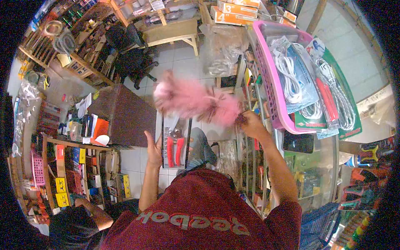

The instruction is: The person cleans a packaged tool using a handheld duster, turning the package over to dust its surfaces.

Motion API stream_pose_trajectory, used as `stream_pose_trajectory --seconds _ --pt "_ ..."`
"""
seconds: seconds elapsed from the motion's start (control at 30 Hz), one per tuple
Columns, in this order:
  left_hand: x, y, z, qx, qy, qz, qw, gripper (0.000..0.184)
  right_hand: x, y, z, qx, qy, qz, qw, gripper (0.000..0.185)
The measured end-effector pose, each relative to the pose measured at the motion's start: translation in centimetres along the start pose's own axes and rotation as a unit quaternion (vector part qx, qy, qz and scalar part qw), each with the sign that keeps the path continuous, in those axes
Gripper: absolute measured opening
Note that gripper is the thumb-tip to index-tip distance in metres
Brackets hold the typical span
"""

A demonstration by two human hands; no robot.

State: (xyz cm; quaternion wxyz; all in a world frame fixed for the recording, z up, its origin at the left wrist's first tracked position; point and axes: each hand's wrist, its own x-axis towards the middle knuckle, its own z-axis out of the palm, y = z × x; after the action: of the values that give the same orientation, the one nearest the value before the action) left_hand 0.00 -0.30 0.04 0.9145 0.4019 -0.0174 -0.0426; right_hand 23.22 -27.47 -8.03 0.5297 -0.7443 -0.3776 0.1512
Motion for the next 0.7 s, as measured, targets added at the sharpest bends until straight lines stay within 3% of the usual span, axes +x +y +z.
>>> stream_pose_trajectory --seconds 0.07,0.13,0.23,0.37,0.4,0.43,0.5,0.53,0.63,0.67,0.7 --pt "-0.3 -0.2 -0.1 0.049 0.099 -0.003 0.994 0.098 -0.3 -1.0 -0.1 -0.077 -0.097 0.033 0.992 0.012" --pt "-0.5 -0.5 -0.9 0.168 0.242 0.018 0.955 0.099 0.2 -7.2 -1.0 -0.199 -0.276 0.182 0.923 0.031" --pt "-0.5 -0.3 -1.0 -0.032 0.173 -0.015 0.984 0.099 -0.3 -7.1 -1.1 -0.227 -0.223 0.099 0.943 0.029" --pt "0.2 -0.3 -0.3 -0.045 0.041 -0.011 0.998 0.101 -0.3 -2.6 -0.8 -0.069 0.006 0.053 0.996 0.021" --pt "0.5 0.0 -0.8 -0.024 -0.049 -0.011 0.998 0.1 0.3 -3.5 -0.6 -0.006 0.036 0.047 0.998 0.018" --pt "0.4 -0.1 -0.6 0.003 -0.019 -0.023 1.0 0.098 0.7 -4.5 -0.4 0.058 0.065 0.04 0.995 0.016" --pt "0.5 0.1 1.1 0.056 0.04 -0.048 0.996 0.096 0.9 -6.4 -0.2 0.102 0.071 0.078 0.989 0.014" --pt "0.4 -0.5 0.6 0.006 0.012 -0.071 0.997 0.092 0.9 -6.8 0.0 0.125 0.075 0.098 0.984 0.014" --pt "1.0 -2.9 0.0 0.066 0.04 -0.106 0.991 0.087 0.0 -6.6 0.2 0.248 0.027 0.167 0.954 0.019" --pt "1.1 -2.7 1.0 0.038 -0.024 -0.111 0.993 0.079 -0.2 -6.6 0.2 0.238 0.023 0.188 0.953 0.02" --pt "1.2 -2.6 1.5 0.048 -0.011 -0.125 0.991 0.076 -0.1 -6.8 0.2 0.228 0.019 0.208 0.951 0.022"
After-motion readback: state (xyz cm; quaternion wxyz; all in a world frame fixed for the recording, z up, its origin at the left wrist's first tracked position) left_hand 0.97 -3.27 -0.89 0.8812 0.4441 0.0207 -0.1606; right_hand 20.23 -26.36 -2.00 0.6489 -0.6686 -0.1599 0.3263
